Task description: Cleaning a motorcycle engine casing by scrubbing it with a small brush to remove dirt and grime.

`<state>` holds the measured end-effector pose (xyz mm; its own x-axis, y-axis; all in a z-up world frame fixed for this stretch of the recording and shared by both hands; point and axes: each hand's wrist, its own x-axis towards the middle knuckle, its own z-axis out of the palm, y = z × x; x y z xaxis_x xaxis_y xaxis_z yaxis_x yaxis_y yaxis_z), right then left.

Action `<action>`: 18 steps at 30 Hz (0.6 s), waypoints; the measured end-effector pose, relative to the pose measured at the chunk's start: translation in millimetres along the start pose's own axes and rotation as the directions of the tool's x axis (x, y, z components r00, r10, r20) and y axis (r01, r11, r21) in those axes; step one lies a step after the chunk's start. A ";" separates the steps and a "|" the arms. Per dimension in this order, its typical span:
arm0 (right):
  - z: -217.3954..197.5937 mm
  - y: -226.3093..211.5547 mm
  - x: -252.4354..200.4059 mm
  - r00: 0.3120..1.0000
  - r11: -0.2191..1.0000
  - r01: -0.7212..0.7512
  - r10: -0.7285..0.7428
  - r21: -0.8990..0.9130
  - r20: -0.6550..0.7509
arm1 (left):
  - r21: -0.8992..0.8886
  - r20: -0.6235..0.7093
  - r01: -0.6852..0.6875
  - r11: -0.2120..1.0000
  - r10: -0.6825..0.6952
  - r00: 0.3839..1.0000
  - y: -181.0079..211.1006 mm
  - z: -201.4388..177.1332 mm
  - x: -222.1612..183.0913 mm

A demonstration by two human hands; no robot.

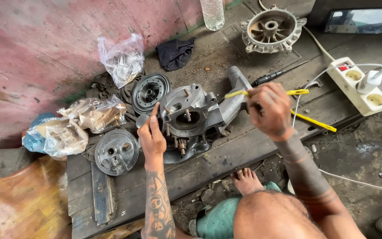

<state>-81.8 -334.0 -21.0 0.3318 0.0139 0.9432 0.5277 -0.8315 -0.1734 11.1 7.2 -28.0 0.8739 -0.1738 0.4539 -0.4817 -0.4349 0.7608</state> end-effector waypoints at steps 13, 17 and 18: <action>47.5 -26.5 -29.2 0.976 0.987 -0.125 0.104 0.103 0.192 | -0.006 0.042 0.009 1.000 -0.009 0.999 -0.3 -2.8 0.8; 33.1 -10.6 -37.8 0.970 0.974 -0.226 0.223 0.017 0.098 | -0.032 0.016 -0.003 0.999 0.004 1.000 6.3 -4.7 -1.3; 21.6 -3.3 -37.9 0.950 0.954 -0.299 0.299 -0.016 0.088 | -0.037 0.016 -0.018 0.999 0.019 1.000 10.3 -3.5 1.3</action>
<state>-79.2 -319.8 -62.3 0.5418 -0.1872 0.8194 0.3918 -0.8063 -0.4432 7.0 5.6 -18.0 0.8655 -0.1964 0.4608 -0.4998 -0.3990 0.7688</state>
